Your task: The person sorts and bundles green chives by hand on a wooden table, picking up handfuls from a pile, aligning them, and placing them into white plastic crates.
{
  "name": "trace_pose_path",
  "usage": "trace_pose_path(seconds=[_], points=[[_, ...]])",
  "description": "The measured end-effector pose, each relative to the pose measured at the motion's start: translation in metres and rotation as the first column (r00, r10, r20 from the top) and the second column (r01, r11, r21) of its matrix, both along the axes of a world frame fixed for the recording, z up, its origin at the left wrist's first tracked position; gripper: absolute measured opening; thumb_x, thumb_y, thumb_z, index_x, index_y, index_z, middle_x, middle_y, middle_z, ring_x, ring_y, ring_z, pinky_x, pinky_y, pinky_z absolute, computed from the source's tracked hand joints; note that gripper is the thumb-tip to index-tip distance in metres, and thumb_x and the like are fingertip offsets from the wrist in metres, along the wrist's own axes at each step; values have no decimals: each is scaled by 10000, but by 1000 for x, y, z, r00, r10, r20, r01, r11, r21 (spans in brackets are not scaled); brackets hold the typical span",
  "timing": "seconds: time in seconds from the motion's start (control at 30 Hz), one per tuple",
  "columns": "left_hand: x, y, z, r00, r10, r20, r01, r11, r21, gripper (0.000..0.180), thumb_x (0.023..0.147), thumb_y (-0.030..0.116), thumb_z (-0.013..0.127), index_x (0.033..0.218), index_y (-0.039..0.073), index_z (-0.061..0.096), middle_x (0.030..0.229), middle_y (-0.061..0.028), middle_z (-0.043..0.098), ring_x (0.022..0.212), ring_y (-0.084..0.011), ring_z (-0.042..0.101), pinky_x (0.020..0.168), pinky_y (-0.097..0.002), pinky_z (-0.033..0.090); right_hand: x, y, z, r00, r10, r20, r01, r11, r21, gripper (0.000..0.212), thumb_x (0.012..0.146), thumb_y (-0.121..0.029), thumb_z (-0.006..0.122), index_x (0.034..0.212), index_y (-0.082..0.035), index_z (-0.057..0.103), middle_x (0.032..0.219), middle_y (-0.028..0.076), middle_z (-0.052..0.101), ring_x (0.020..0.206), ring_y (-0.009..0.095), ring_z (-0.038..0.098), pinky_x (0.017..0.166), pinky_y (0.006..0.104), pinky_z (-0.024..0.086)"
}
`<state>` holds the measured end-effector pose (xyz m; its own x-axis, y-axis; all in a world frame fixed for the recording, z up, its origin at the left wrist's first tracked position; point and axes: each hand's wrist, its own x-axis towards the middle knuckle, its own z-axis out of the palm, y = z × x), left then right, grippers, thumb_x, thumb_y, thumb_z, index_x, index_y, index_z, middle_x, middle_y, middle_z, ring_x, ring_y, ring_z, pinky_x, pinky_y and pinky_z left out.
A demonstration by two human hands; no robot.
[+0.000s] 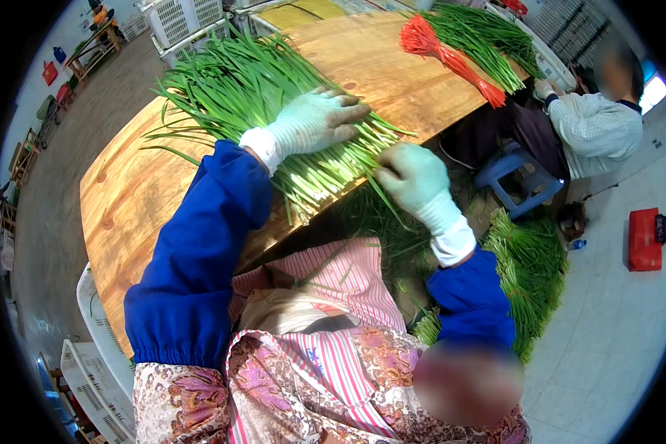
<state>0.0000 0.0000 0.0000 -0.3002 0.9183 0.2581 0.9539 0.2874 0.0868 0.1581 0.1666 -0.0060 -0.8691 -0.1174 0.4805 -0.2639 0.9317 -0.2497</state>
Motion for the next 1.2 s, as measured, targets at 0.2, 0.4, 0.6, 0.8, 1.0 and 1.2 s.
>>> trace_pose_path(seconds=[0.2, 0.4, 0.6, 0.8, 1.0, 1.2], points=[[1, 2, 3, 1000, -9, -8, 9, 1000, 8, 460, 891, 347, 450, 1286, 112, 451, 1283, -152, 468, 1206, -332, 408, 1029, -417, 291, 75, 108, -88, 855, -472, 213, 513, 710, -483, 177, 768, -182, 620, 851, -26, 623, 774, 138, 648, 705, 244, 634, 653, 329, 488], [-3, 2, -2, 998, 31, -55, -29, 999, 30, 448, 871, 312, 502, 1278, 129, 466, 1265, -148, 483, 1176, -344, 427, 1006, -418, 322, 113, 118, -190, 482, -589, 649, 697, 707, 124, 294, 789, -337, 567, 936, -89, 626, 946, 202, 620, 906, 362, 588, 798, 442, 460], [0, 3, -2, 999, 9, -50, -7, 999, 40, 429, 874, 298, 496, 1259, 110, 478, 1245, -143, 497, 1154, -320, 450, 1008, -407, 314, 53, 81, -115, 938, 75, 340, 224, 615, -756, 425, 870, -390, 513, 1040, -16, 620, 950, 129, 656, 837, 194, 625, 731, 310, 495], [-3, -3, -4, 995, -26, -92, 32, 997, 67, 435, 875, 321, 486, 1250, 100, 482, 1221, -145, 511, 1133, -311, 466, 988, -402, 331, 33, -6, -37, 759, 440, 480, 312, 401, -861, 197, 875, -191, 530, 876, -11, 610, 672, 18, 574, 537, 74, 497, 496, 199, 399], [1, 8, -2, 994, -42, -105, 54, 993, 106, 429, 880, 347, 477, 1246, 122, 484, 1223, -122, 514, 1132, -300, 471, 993, -404, 331, 92, 82, -148, 796, -7, 605, 18, 1000, -11, 205, 832, -178, 574, 991, -62, 629, 865, 82, 656, 772, 198, 625, 676, 299, 493], [-3, -5, -19, 993, 4, -118, 11, 993, 121, 438, 872, 343, 487, 1250, 122, 482, 1212, -125, 524, 1144, -315, 462, 991, -418, 344, 61, 37, -36, 984, -98, 151, 166, 820, -548, 214, 786, -53, 574, 990, -28, 635, 906, 87, 648, 780, 137, 603, 704, 243, 471]])
